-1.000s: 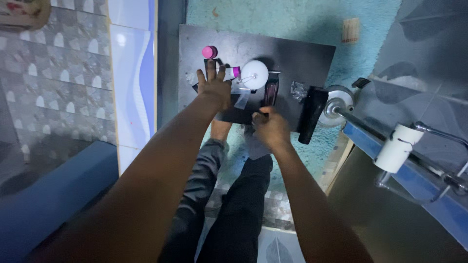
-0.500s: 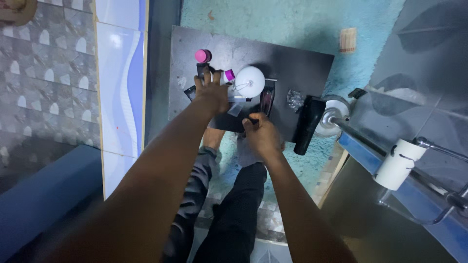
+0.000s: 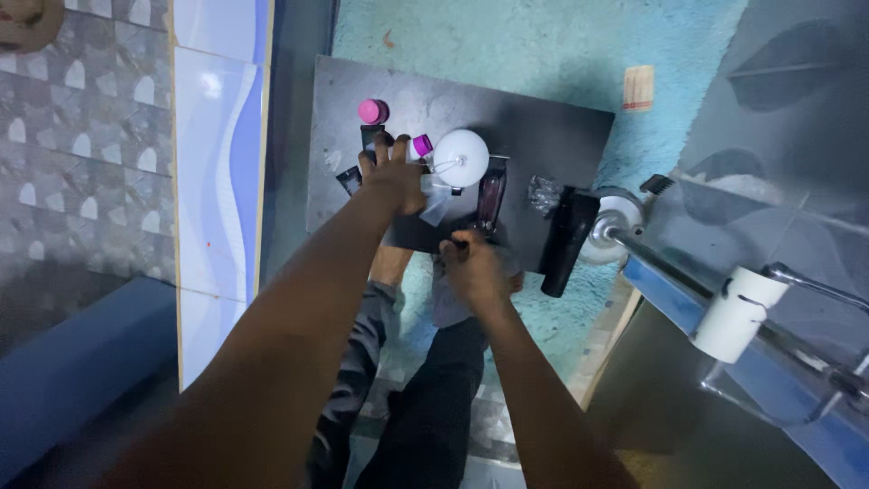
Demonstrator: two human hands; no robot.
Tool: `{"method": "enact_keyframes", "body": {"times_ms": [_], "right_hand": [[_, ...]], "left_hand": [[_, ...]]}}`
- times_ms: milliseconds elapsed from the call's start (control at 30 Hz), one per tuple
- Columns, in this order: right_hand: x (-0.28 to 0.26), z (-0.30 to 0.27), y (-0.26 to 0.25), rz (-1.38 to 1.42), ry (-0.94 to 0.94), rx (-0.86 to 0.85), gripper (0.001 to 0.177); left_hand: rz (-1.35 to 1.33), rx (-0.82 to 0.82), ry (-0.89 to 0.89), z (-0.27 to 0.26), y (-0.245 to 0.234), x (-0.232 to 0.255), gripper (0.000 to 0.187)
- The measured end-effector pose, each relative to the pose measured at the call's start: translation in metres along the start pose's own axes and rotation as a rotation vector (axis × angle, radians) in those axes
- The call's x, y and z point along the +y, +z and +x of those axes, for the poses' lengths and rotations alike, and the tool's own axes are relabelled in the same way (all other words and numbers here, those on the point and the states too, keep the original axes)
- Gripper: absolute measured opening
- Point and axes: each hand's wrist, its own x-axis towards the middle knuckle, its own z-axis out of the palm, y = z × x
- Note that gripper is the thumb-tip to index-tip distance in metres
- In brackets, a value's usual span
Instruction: The person wipes several bathroom items with a gray cloth, including a green bottle, a pink-capped tube, a white aerosol can, and a black electric shaver. The person places the cleaned items on a white cabinet next to the toilet.
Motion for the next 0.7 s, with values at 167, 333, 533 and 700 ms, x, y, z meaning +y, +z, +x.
{"method": "enact_keyframes", "body": {"times_ms": [167, 333, 533, 700], "right_hand": [[-0.008, -0.032, -0.022, -0.065, -0.084, 0.047, 0.043], [-0.03, -0.065, -0.054, -0.088, -0.122, 0.071, 0.042], [-0.073, -0.114, -0.096, 0.067, -0.364, 0.219, 0.035], [-0.145, -0.178, -0.144, 0.113, -0.368, 0.198, 0.042]], "left_hand": [[-0.274, 0.045, -0.035, -0.012, 0.006, -0.008, 0.073], [-1.049, 0.054, 0.033, -0.045, -0.031, -0.032, 0.072], [-1.532, 0.123, 0.1, -0.145, -0.106, -0.056, 0.043], [-1.827, 0.011, 0.297, -0.237, -0.159, -0.045, 0.018]]}}
